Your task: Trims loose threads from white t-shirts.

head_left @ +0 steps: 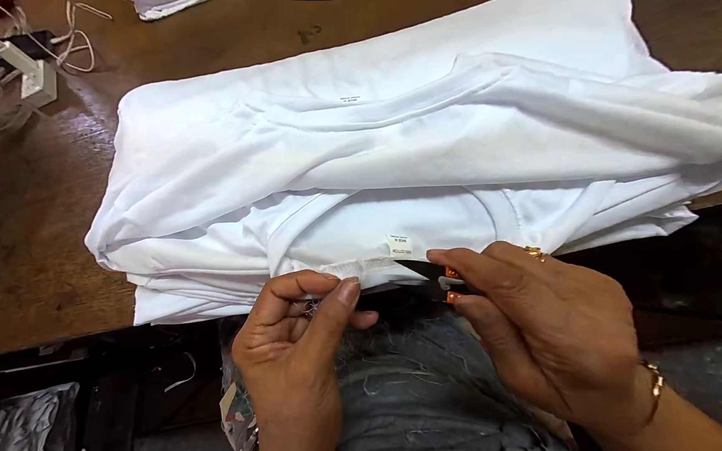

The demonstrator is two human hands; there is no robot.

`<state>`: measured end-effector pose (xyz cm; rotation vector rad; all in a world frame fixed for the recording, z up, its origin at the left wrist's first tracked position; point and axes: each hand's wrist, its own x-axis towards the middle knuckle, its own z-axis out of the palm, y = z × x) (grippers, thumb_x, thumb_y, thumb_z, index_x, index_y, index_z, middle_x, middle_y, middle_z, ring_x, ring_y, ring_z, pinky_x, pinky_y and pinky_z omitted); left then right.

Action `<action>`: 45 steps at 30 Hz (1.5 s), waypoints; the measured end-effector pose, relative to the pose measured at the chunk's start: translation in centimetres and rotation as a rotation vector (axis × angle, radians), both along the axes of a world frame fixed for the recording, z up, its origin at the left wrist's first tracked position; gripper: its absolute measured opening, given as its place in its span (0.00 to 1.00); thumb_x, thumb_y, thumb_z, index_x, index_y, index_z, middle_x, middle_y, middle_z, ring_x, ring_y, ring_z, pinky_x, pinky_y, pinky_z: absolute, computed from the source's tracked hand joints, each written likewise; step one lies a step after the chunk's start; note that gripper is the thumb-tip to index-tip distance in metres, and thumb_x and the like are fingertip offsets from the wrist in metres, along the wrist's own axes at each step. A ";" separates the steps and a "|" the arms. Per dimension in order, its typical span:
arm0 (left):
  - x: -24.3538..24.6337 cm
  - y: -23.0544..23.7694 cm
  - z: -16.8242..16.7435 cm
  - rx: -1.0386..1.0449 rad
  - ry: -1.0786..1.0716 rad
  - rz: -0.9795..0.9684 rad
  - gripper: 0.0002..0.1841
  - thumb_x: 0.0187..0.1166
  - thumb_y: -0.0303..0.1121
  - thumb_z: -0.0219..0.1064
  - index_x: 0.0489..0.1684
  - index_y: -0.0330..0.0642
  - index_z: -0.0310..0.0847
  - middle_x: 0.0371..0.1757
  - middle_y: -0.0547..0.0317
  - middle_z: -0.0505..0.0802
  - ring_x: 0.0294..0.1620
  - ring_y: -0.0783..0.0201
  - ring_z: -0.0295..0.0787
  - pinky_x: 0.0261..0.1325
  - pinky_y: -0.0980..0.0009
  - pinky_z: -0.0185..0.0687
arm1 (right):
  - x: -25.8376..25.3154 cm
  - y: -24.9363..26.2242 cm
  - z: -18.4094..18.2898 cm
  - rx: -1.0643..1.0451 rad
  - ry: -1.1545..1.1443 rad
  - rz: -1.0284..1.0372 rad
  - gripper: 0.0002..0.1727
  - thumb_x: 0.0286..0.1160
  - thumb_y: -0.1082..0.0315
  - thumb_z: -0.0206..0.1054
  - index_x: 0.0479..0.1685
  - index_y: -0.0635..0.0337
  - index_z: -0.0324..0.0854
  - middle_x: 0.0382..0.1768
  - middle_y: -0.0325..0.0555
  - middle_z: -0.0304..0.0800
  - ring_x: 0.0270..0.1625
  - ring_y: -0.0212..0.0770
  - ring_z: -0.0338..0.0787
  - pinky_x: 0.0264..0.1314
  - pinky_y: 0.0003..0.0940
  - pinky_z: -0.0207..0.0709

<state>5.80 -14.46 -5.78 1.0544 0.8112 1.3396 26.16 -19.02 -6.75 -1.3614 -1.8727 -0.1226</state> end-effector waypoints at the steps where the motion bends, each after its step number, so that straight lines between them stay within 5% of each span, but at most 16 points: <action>1: 0.0 0.0 0.0 0.019 0.000 0.003 0.08 0.73 0.23 0.76 0.46 0.35 0.86 0.39 0.44 0.94 0.33 0.55 0.97 0.37 0.63 0.97 | -0.2 0.1 0.0 0.003 0.011 0.008 0.22 0.91 0.59 0.51 0.58 0.66 0.87 0.29 0.42 0.79 0.30 0.34 0.76 0.29 0.28 0.65; 11: -0.3 -0.7 0.4 0.006 0.009 0.011 0.12 0.70 0.20 0.77 0.48 0.37 0.86 0.37 0.44 0.95 0.34 0.54 0.98 0.42 0.60 0.97 | -2.0 1.5 0.2 0.054 0.013 0.055 0.20 0.90 0.60 0.55 0.55 0.66 0.89 0.29 0.44 0.81 0.31 0.37 0.78 0.29 0.29 0.65; 17: -0.5 -0.7 0.0 0.022 0.040 0.011 0.13 0.69 0.20 0.77 0.50 0.38 0.86 0.39 0.45 0.95 0.35 0.55 0.98 0.44 0.61 0.97 | -2.4 1.8 0.3 0.034 0.039 0.092 0.17 0.87 0.63 0.58 0.44 0.64 0.90 0.25 0.41 0.80 0.29 0.34 0.78 0.27 0.28 0.64; 20: -0.6 -0.4 -0.4 0.116 0.104 -0.045 0.16 0.74 0.21 0.74 0.59 0.39 0.86 0.48 0.50 0.93 0.42 0.59 0.96 0.49 0.63 0.96 | -0.9 1.2 0.9 -0.140 0.519 0.260 0.16 0.92 0.64 0.54 0.47 0.62 0.88 0.36 0.35 0.88 0.36 0.23 0.84 0.38 0.16 0.79; 22: -0.3 -0.4 -0.5 0.159 0.148 -0.105 0.18 0.77 0.26 0.73 0.65 0.38 0.85 0.54 0.49 0.93 0.47 0.59 0.95 0.52 0.64 0.94 | 0.3 0.6 1.4 -0.263 0.951 0.287 0.24 0.96 0.57 0.44 0.54 0.58 0.87 0.33 0.30 0.83 0.26 0.21 0.74 0.26 0.14 0.69; 24: 0.4 -0.5 -0.3 0.152 0.168 -0.143 0.18 0.78 0.31 0.74 0.64 0.38 0.83 0.54 0.50 0.92 0.48 0.58 0.94 0.53 0.63 0.95 | 1.6 0.0 1.7 -0.305 1.107 0.251 0.28 0.96 0.49 0.40 0.60 0.55 0.84 0.28 0.30 0.76 0.22 0.23 0.71 0.21 0.16 0.66; 26: 1.3 -0.6 -0.3 0.132 0.102 -0.135 0.15 0.73 0.30 0.78 0.54 0.40 0.82 0.49 0.48 0.93 0.48 0.54 0.97 0.51 0.60 0.97 | 2.5 -0.7 1.5 -0.323 1.012 0.198 0.23 0.93 0.49 0.47 0.66 0.53 0.80 0.28 0.29 0.74 0.21 0.23 0.69 0.18 0.16 0.64; 28: 2.2 -0.5 -0.6 0.127 0.022 -0.086 0.14 0.69 0.24 0.80 0.45 0.40 0.80 0.45 0.44 0.95 0.46 0.50 0.98 0.47 0.58 0.97 | 2.3 -1.4 1.1 -0.289 0.859 0.100 0.16 0.83 0.59 0.65 0.64 0.53 0.83 0.28 0.28 0.80 0.20 0.22 0.74 0.17 0.16 0.70; 31: 3.3 -0.1 -1.2 0.121 0.003 -0.028 0.15 0.66 0.20 0.80 0.41 0.42 0.78 0.40 0.47 0.95 0.43 0.51 0.98 0.50 0.57 0.97 | 1.6 -1.9 0.5 -0.248 0.754 0.059 0.16 0.76 0.64 0.72 0.61 0.55 0.86 0.33 0.27 0.86 0.26 0.21 0.79 0.24 0.14 0.75; 33: 3.4 -0.3 -1.1 0.135 0.080 -0.066 0.17 0.71 0.21 0.77 0.51 0.42 0.75 0.43 0.45 0.95 0.42 0.52 0.98 0.49 0.59 0.96 | 1.3 -1.8 0.4 -0.212 0.664 0.036 0.15 0.78 0.67 0.69 0.60 0.59 0.85 0.36 0.28 0.87 0.29 0.19 0.80 0.26 0.11 0.76; 35: 3.3 -0.5 -0.6 0.194 0.218 -0.162 0.29 0.78 0.26 0.71 0.78 0.45 0.63 0.52 0.47 0.93 0.42 0.53 0.97 0.47 0.61 0.97 | 1.3 -1.7 0.2 -0.185 0.556 0.014 0.14 0.81 0.69 0.65 0.60 0.62 0.85 0.35 0.29 0.86 0.29 0.17 0.78 0.28 0.10 0.73; 37: 3.3 -0.2 0.1 0.246 0.307 -0.201 0.38 0.80 0.28 0.71 0.90 0.48 0.53 0.57 0.50 0.92 0.41 0.54 0.97 0.42 0.62 0.99 | 1.4 -1.7 -0.2 -0.201 0.478 0.013 0.10 0.81 0.68 0.64 0.53 0.61 0.85 0.32 0.29 0.84 0.27 0.17 0.77 0.27 0.10 0.72; 39: 3.5 0.4 0.2 0.240 0.377 -0.162 0.33 0.76 0.25 0.74 0.83 0.44 0.67 0.52 0.53 0.94 0.36 0.57 0.97 0.35 0.64 0.99 | 1.5 -2.0 -0.8 -0.272 0.501 0.043 0.08 0.81 0.65 0.64 0.47 0.56 0.86 0.27 0.26 0.81 0.23 0.16 0.76 0.22 0.10 0.71; 41: 3.7 0.8 -0.1 0.191 0.358 -0.106 0.23 0.70 0.18 0.76 0.66 0.36 0.83 0.46 0.50 0.96 0.34 0.56 0.98 0.34 0.63 0.99 | 1.7 -2.4 -1.2 -0.333 0.570 0.080 0.10 0.84 0.58 0.63 0.48 0.53 0.86 0.25 0.24 0.80 0.22 0.17 0.76 0.20 0.11 0.71; 45: 3.8 0.4 -0.7 0.171 0.182 -0.097 0.16 0.67 0.15 0.77 0.51 0.35 0.84 0.41 0.47 0.95 0.34 0.57 0.97 0.36 0.63 0.98 | 2.2 -3.2 -0.2 -0.270 0.708 0.041 0.14 0.83 0.53 0.67 0.53 0.50 0.87 0.28 0.22 0.81 0.22 0.17 0.72 0.20 0.12 0.67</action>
